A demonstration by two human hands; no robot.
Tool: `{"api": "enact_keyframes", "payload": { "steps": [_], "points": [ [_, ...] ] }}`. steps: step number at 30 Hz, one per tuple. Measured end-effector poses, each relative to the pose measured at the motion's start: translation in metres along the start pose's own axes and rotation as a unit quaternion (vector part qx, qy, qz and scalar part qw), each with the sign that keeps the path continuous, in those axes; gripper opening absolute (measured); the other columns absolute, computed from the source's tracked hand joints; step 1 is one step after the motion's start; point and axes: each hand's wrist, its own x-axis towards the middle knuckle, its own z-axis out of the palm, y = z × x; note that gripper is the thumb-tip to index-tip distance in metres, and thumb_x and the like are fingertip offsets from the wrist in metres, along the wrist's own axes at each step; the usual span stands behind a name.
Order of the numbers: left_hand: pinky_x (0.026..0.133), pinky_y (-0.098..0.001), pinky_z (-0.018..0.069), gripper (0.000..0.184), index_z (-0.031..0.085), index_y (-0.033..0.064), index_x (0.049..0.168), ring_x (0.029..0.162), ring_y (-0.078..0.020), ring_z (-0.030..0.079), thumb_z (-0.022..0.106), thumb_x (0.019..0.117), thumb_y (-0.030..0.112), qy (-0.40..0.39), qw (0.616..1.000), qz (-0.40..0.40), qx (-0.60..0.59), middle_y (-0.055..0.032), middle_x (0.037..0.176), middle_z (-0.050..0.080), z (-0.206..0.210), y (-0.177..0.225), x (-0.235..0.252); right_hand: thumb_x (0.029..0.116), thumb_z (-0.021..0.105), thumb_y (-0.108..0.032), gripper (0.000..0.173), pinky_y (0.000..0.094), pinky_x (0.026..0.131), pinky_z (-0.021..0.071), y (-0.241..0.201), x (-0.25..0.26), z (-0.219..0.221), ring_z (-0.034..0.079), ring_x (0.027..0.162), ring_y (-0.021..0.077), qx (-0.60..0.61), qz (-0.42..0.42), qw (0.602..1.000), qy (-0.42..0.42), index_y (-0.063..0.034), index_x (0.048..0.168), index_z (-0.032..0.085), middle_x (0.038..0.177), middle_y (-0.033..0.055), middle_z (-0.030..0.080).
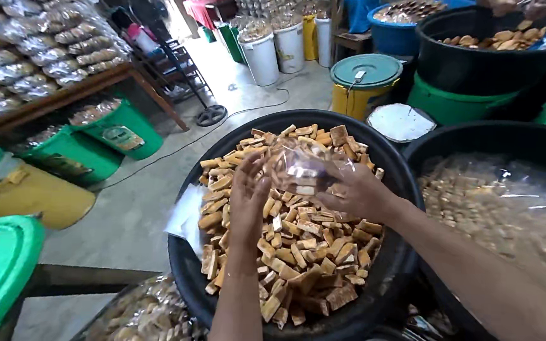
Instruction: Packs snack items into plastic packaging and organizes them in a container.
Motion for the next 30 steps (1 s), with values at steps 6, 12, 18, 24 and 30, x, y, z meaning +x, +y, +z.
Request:
{"api": "enact_keyframes", "payload": {
  "steps": [6,12,18,24,30],
  "points": [
    [0.075,-0.0281,0.0604,0.03,0.056,0.0091,0.114,0.078,-0.0101,0.071,0.027,0.1105,0.014,0.044,0.95,-0.228,-0.211,-0.0013,0.088,0.071,0.006,-0.025,0.002,0.1046,0.056,-0.015,0.046,0.0454,0.078,0.0537,-0.026,0.026,0.015,0.064,0.078,0.0279,-0.005,0.137,0.96,-0.245,-0.0023,0.148,0.051,0.089,0.0173,0.068],
    [0.063,-0.0238,0.0568,0.022,0.062,0.0058,0.108,0.066,-0.0073,0.065,0.044,0.1091,0.017,0.154,0.954,-0.224,-0.123,-0.0007,0.08,0.067,-0.011,-0.049,0.011,0.1067,0.047,-0.013,0.035,0.0448,0.085,0.0531,-0.011,0.022,0.044,0.066,0.087,0.0277,0.015,0.181,0.957,-0.226,0.0016,0.135,0.062,0.098,0.0194,0.069],
    [0.064,-0.0343,0.0581,0.036,0.059,0.006,0.116,0.072,-0.0183,0.067,0.042,0.1092,0.037,0.359,0.876,-0.262,-0.187,-0.0088,0.087,0.066,-0.049,-0.054,0.02,0.1033,0.048,0.001,0.051,0.0599,0.095,0.0527,0.023,-0.014,0.071,0.062,0.114,0.0472,-0.089,0.244,0.868,-0.423,-0.0186,0.15,0.053,0.146,0.0297,0.045],
    [0.063,-0.0289,0.0574,0.04,0.056,0.0054,0.116,0.072,-0.0153,0.067,0.035,0.1107,0.039,0.334,0.856,-0.304,-0.252,-0.0085,0.087,0.066,-0.031,-0.045,0.019,0.1053,0.053,-0.007,0.034,0.0585,0.094,0.0529,0.017,-0.031,0.071,0.063,0.114,0.0464,-0.117,0.215,0.85,-0.466,-0.0023,0.139,0.051,0.137,0.0278,0.054],
    [0.064,-0.0286,0.0588,0.044,0.056,0.0033,0.112,0.068,-0.0146,0.068,0.03,0.1116,0.039,0.294,0.86,-0.306,-0.284,-0.0068,0.081,0.067,-0.011,-0.036,0.02,0.099,0.064,-0.017,0.026,0.0277,0.079,0.0604,0.0,-0.013,0.041,0.071,0.084,0.0127,-0.031,0.088,0.995,0.036,0.0036,0.114,0.067,0.098,0.0115,0.073]
  ]
}}
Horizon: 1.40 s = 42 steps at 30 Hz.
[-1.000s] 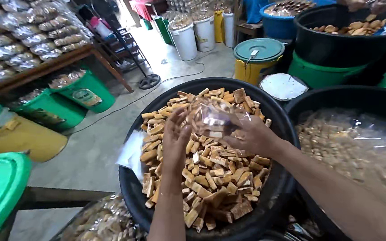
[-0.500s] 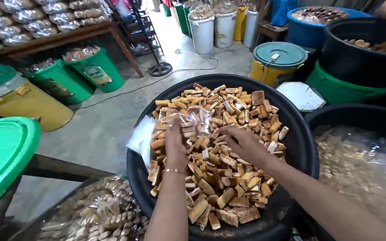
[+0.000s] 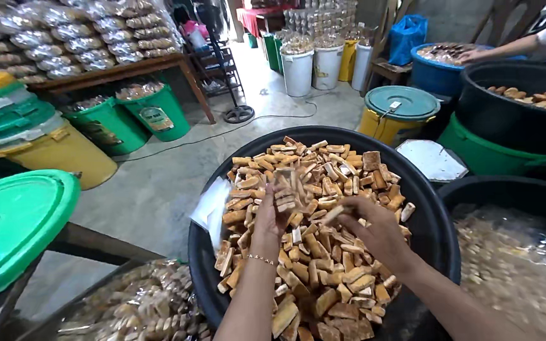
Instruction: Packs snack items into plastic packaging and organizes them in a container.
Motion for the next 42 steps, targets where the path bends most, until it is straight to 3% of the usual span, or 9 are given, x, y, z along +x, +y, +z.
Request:
{"api": "enact_keyframes", "payload": {
  "steps": [2,8,16,22,26,32,36,39,42],
  "points": [
    [0.065,-0.0272,0.0591,0.043,0.057,0.0038,0.109,0.069,-0.013,0.068,0.028,0.1121,0.037,-0.045,0.999,0.007,0.002,-0.0057,0.081,0.067,0.007,-0.006,-0.007,0.1009,0.063,-0.021,0.025,0.0208,0.088,0.0569,-0.011,0.014,-0.005,0.069,0.094,0.0048,0.021,-0.065,0.992,0.106,0.0007,0.112,0.067,0.102,0.0073,0.073],
    [0.072,-0.0309,0.0625,0.036,0.055,0.0052,0.117,0.079,-0.0134,0.072,0.028,0.1123,0.029,-0.16,0.984,0.067,0.044,-0.0039,0.088,0.071,0.011,-0.008,-0.029,0.0931,0.073,-0.019,0.014,0.0407,0.103,0.0527,-0.023,0.039,0.014,0.06,0.124,0.0317,-0.07,-0.141,0.971,0.18,-0.0047,0.096,0.072,0.129,0.0179,0.064],
    [0.07,-0.0303,0.0627,0.035,0.056,0.0063,0.115,0.078,-0.0116,0.072,0.027,0.1115,0.025,-0.139,0.979,0.149,0.005,-0.0012,0.088,0.073,0.004,-0.001,-0.02,0.09,0.067,-0.025,0.029,0.0275,0.085,0.0545,-0.029,0.015,-0.025,0.063,0.107,0.0133,0.15,0.092,0.971,0.161,0.0032,0.095,0.064,0.126,0.0173,0.062],
    [0.075,-0.0298,0.0626,0.036,0.059,0.0036,0.113,0.08,-0.0116,0.073,0.026,0.11,0.015,-0.191,0.969,0.144,0.064,-0.0018,0.09,0.074,0.009,-0.013,-0.032,0.089,0.068,-0.023,0.025,0.0182,0.089,0.0515,-0.019,0.015,-0.011,0.058,0.115,0.0076,0.155,0.018,0.966,0.208,0.0015,0.091,0.063,0.125,0.015,0.06],
    [0.073,-0.0277,0.0636,0.023,0.06,-0.0003,0.114,0.078,-0.0098,0.073,0.039,0.1063,0.004,-0.149,0.939,0.291,0.105,-0.0002,0.092,0.073,0.004,-0.012,-0.029,0.0938,0.064,-0.029,0.022,0.02,0.083,0.0545,-0.023,0.005,-0.029,0.063,0.101,0.0023,0.231,0.046,0.964,0.126,-0.008,0.098,0.063,0.113,-0.0005,0.067],
    [0.086,-0.0255,0.0605,0.026,0.068,0.0068,0.115,0.097,-0.0065,0.07,0.064,0.1002,0.027,-0.247,0.849,0.432,0.176,0.0057,0.109,0.073,-0.002,-0.021,-0.029,0.0941,0.064,-0.024,0.026,0.028,0.095,0.0532,-0.022,0.013,-0.009,0.063,0.115,0.0092,0.231,0.13,0.961,0.078,-0.0015,0.106,0.067,0.13,0.0086,0.067],
    [0.085,-0.0255,0.06,0.017,0.067,0.0039,0.113,0.094,-0.0056,0.07,0.06,0.1008,0.013,-0.238,0.864,0.405,0.183,0.0049,0.105,0.073,-0.002,-0.023,-0.027,0.0955,0.06,-0.008,0.004,0.0224,0.08,0.056,-0.02,0.025,-0.008,0.065,0.083,0.0025,0.387,0.184,0.895,0.125,-0.0051,0.099,0.061,0.089,-0.003,0.065],
    [0.075,-0.0244,0.0603,0.019,0.063,-0.0012,0.112,0.081,-0.006,0.069,0.046,0.1043,0.003,-0.141,0.937,0.281,0.149,0.0009,0.094,0.071,0.005,-0.021,-0.021,0.0936,0.06,-0.012,0.006,0.0245,0.078,0.0581,-0.026,0.021,-0.022,0.067,0.081,0.006,0.509,0.205,0.824,0.14,-0.0126,0.094,0.066,0.087,-0.0026,0.069],
    [0.076,-0.0322,0.0613,0.03,0.06,-0.0003,0.116,0.082,-0.0145,0.071,0.036,0.1106,0.016,-0.115,0.981,0.136,0.075,-0.0069,0.094,0.071,0.005,-0.02,-0.013,0.0925,0.065,-0.014,0.008,0.0218,0.081,0.0579,-0.02,0.011,-0.029,0.067,0.09,0.0041,0.395,0.152,0.882,0.208,-0.0112,0.099,0.061,0.1,-0.0042,0.068]
  ]
}}
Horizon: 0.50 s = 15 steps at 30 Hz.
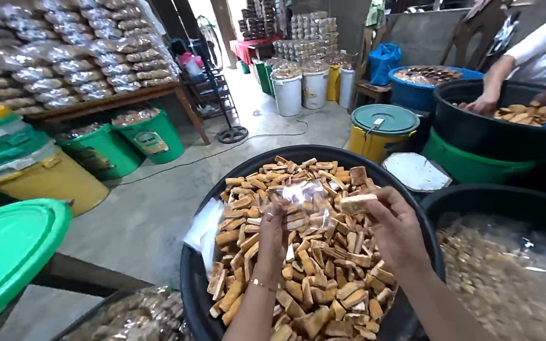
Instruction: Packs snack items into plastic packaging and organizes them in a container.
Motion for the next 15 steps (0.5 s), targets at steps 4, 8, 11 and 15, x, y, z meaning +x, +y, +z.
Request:
{"api": "enact_keyframes", "payload": {
  "steps": [4,8,11,15],
  "points": [
    [0.076,-0.0328,0.0617,0.038,0.06,0.0016,0.117,0.08,-0.0149,0.072,0.027,0.1113,0.019,-0.106,0.992,-0.065,-0.006,-0.0057,0.09,0.072,0.008,0.002,-0.012,0.0911,0.07,-0.025,0.024,0.0182,0.09,0.052,0.019,-0.003,-0.007,0.058,0.112,0.0041,-0.219,-0.166,0.961,-0.026,-0.0026,0.096,0.064,0.125,0.0086,0.06],
    [0.078,-0.032,0.0617,0.037,0.059,0.0037,0.119,0.083,-0.0136,0.072,0.027,0.1107,0.02,-0.181,0.979,-0.091,-0.014,-0.0038,0.094,0.073,0.017,0.0,-0.028,0.1003,0.064,-0.038,0.021,0.0259,0.106,0.0449,0.031,0.007,-0.008,0.052,0.126,0.0116,-0.35,-0.333,0.871,-0.09,-0.0179,0.104,0.066,0.132,0.0088,0.055],
    [0.078,-0.0327,0.0615,0.048,0.058,0.0038,0.123,0.084,-0.0153,0.072,0.021,0.1127,0.031,-0.153,0.98,-0.122,-0.048,-0.0069,0.096,0.072,0.023,-0.001,-0.032,0.1015,0.061,-0.03,0.024,0.0372,0.105,0.0493,0.024,0.003,-0.011,0.058,0.126,0.0259,-0.4,-0.291,0.843,-0.211,-0.0179,0.115,0.076,0.137,0.0179,0.06],
    [0.076,-0.0296,0.0603,0.033,0.058,0.0027,0.121,0.081,-0.0118,0.07,0.032,0.1116,0.021,-0.148,0.981,-0.108,-0.057,-0.0036,0.092,0.071,0.027,-0.002,-0.032,0.0983,0.06,-0.027,0.037,0.0443,0.085,0.0605,0.019,-0.005,-0.011,0.073,0.098,0.0296,-0.492,-0.245,0.796,-0.253,-0.0102,0.13,0.071,0.115,0.0148,0.074]
  ]
}}
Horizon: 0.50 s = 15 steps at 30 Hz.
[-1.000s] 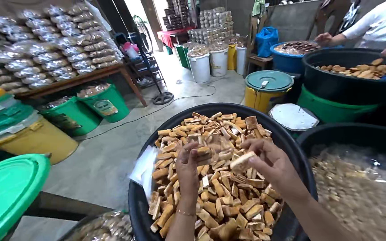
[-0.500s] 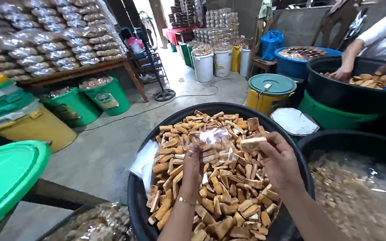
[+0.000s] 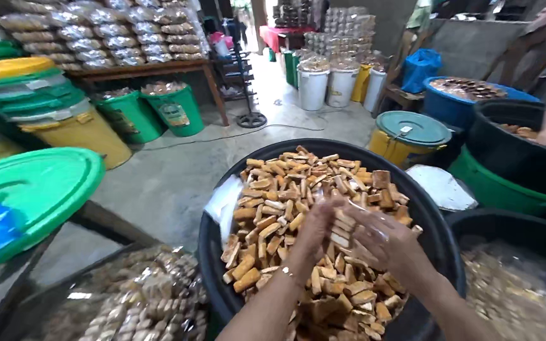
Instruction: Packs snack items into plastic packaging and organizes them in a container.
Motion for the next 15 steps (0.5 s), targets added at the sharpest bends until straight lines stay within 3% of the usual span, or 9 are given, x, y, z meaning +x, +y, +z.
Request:
{"api": "enact_keyframes", "payload": {
  "steps": [2,5,6,7,9,10,11,13,15],
  "points": [
    [0.075,-0.0273,0.0597,0.026,0.058,0.0017,0.12,0.078,-0.0092,0.069,0.038,0.1104,0.016,0.014,1.0,0.003,0.004,-0.0018,0.089,0.069,-0.001,0.007,-0.001,0.0978,0.059,-0.023,0.043,0.0472,0.08,0.0616,-0.003,0.004,0.003,0.076,0.09,0.0304,0.008,0.008,0.999,-0.03,-0.0052,0.136,0.066,0.112,0.0158,0.075],
    [0.073,-0.0283,0.0596,0.028,0.057,0.0005,0.121,0.076,-0.0107,0.069,0.034,0.1101,0.014,0.078,0.991,0.108,0.0,-0.0037,0.089,0.07,-0.021,0.036,0.001,0.1022,0.05,-0.016,0.038,0.0271,0.069,0.0558,-0.001,0.029,0.009,0.064,0.071,0.0114,0.095,0.032,0.995,0.026,0.0005,0.133,0.065,0.091,0.0119,0.071],
    [0.071,-0.0275,0.0593,0.028,0.059,0.0028,0.117,0.075,-0.0096,0.068,0.034,0.1095,0.015,0.108,0.98,0.168,-0.005,-0.0023,0.087,0.07,-0.033,0.047,0.001,0.103,0.049,-0.014,0.036,0.0271,0.069,0.0555,-0.005,0.039,0.016,0.063,0.071,0.0115,0.114,0.045,0.992,0.031,0.0023,0.13,0.066,0.089,0.0133,0.07],
    [0.071,-0.026,0.0593,0.029,0.061,0.007,0.115,0.076,-0.0074,0.069,0.035,0.1096,0.019,0.131,0.965,0.227,-0.011,0.0002,0.088,0.072,-0.048,0.057,-0.001,0.1027,0.05,-0.012,0.033,0.0329,0.071,0.0563,-0.01,0.05,0.026,0.065,0.075,0.0165,0.129,0.053,0.99,0.001,0.0036,0.128,0.066,0.09,0.0153,0.07],
    [0.076,-0.027,0.0607,0.029,0.064,0.0139,0.114,0.086,-0.0081,0.071,0.038,0.1099,0.027,0.148,0.931,0.329,-0.057,0.0016,0.097,0.073,-0.074,0.076,-0.009,0.1001,0.053,-0.007,0.03,0.0479,0.092,0.0559,-0.024,0.072,0.057,0.07,0.101,0.0304,0.147,0.032,0.979,-0.139,0.0023,0.124,0.068,0.109,0.0202,0.071],
    [0.083,-0.0289,0.0603,0.028,0.065,0.0167,0.114,0.095,-0.0104,0.071,0.043,0.1088,0.032,0.125,0.915,0.376,-0.077,0.0011,0.105,0.073,-0.086,0.085,-0.013,0.0994,0.056,-0.007,0.03,0.0518,0.103,0.0504,-0.033,0.083,0.074,0.065,0.117,0.035,0.15,0.013,0.964,-0.219,0.0008,0.126,0.068,0.122,0.0218,0.068],
    [0.087,-0.0289,0.059,0.027,0.068,0.0195,0.114,0.099,-0.0106,0.07,0.047,0.107,0.036,0.095,0.9,0.415,-0.091,0.0021,0.109,0.073,-0.097,0.092,-0.017,0.099,0.057,-0.008,0.03,0.0534,0.107,0.0464,-0.041,0.093,0.094,0.06,0.123,0.0376,0.15,-0.012,0.95,-0.273,-0.0002,0.126,0.068,0.128,0.0227,0.065],
    [0.073,-0.0198,0.0573,0.025,0.07,0.0175,0.108,0.083,-0.0053,0.068,0.052,0.105,0.034,0.048,0.874,0.46,-0.149,0.003,0.099,0.072,-0.106,0.103,-0.02,0.1001,0.054,-0.007,0.027,0.0518,0.105,0.0485,-0.054,0.105,0.132,0.062,0.122,0.0378,0.129,-0.101,0.939,-0.303,0.0004,0.121,0.069,0.125,0.0218,0.067],
    [0.061,-0.0148,0.0533,0.025,0.07,0.0142,0.104,0.069,-0.0025,0.064,0.052,0.105,0.03,0.021,0.866,0.454,-0.209,0.002,0.089,0.07,-0.106,0.104,-0.021,0.1021,0.052,-0.008,0.028,0.0531,0.109,0.0442,-0.056,0.11,0.156,0.058,0.128,0.0385,0.109,-0.147,0.919,-0.351,0.0013,0.123,0.068,0.13,0.0216,0.065]
  ]
}}
